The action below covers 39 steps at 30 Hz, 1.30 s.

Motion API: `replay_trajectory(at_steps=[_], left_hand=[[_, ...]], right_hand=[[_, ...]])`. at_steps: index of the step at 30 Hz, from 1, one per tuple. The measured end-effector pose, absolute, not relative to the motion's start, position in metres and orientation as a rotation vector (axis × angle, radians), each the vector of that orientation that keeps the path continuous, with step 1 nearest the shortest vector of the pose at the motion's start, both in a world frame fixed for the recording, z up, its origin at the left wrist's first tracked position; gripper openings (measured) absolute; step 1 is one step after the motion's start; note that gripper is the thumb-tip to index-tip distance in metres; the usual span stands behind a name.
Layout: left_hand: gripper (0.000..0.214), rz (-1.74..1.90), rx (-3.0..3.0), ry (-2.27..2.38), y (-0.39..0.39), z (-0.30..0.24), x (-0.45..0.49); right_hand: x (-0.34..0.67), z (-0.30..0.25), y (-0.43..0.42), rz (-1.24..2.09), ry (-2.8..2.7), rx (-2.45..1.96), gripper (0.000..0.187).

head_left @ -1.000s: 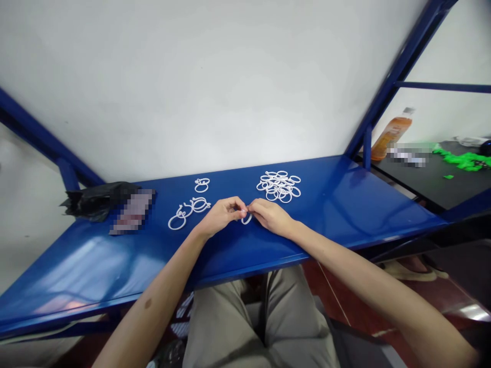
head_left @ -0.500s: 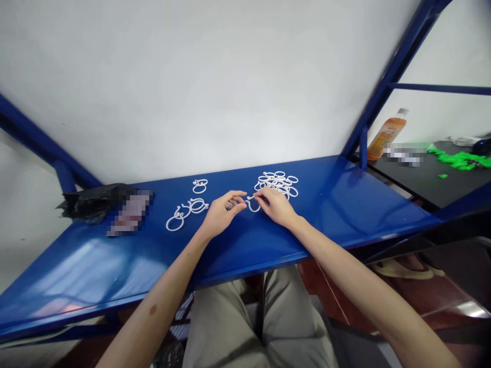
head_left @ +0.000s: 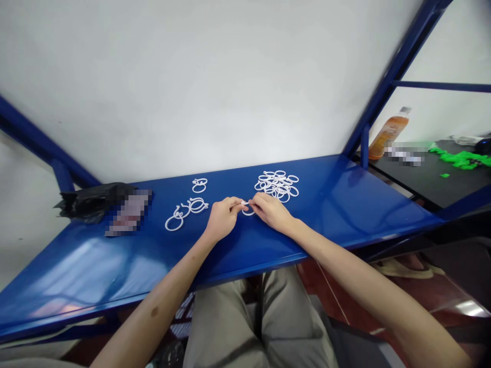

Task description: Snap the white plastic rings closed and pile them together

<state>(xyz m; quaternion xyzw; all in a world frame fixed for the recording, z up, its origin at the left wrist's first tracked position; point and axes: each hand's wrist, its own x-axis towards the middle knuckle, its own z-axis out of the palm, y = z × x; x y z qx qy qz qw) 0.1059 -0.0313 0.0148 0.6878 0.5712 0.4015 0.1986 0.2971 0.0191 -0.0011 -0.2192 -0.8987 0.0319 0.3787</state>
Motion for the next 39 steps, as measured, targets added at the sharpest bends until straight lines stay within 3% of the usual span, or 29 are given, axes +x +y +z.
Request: replay_trajectory(at_steps=[10, 14, 20, 24, 39], left_hand=[[0.022, 1.134, 2.135, 1.604, -0.032, 0.01, 0.108], [0.025, 1.084, 2.242, 1.659, -0.029, 0.014, 0.103], [0.036, 0.718, 2.408, 2.095, -0.025, 0.011, 0.082], [0.037, 0.591, 2.387, 2.167, -0.024, 0.007, 0.077], [0.033, 0.746, 2.352, 1.958, -0.021, 0.001, 0.077]], right_hand=[[0.298, 0.0, 0.017, -0.176, -2.379, -0.546, 0.025], [0.308, 0.002, 0.032, -0.039, -2.16, -0.715, 0.02], [0.371, 0.004, 0.073, 0.053, -1.615, -1.34, 0.022], [0.4, -0.002, 0.085, 0.176, -1.545, -1.62, 0.019], [0.4, -0.011, 0.087, 0.227, -1.528, -1.684, 0.019]])
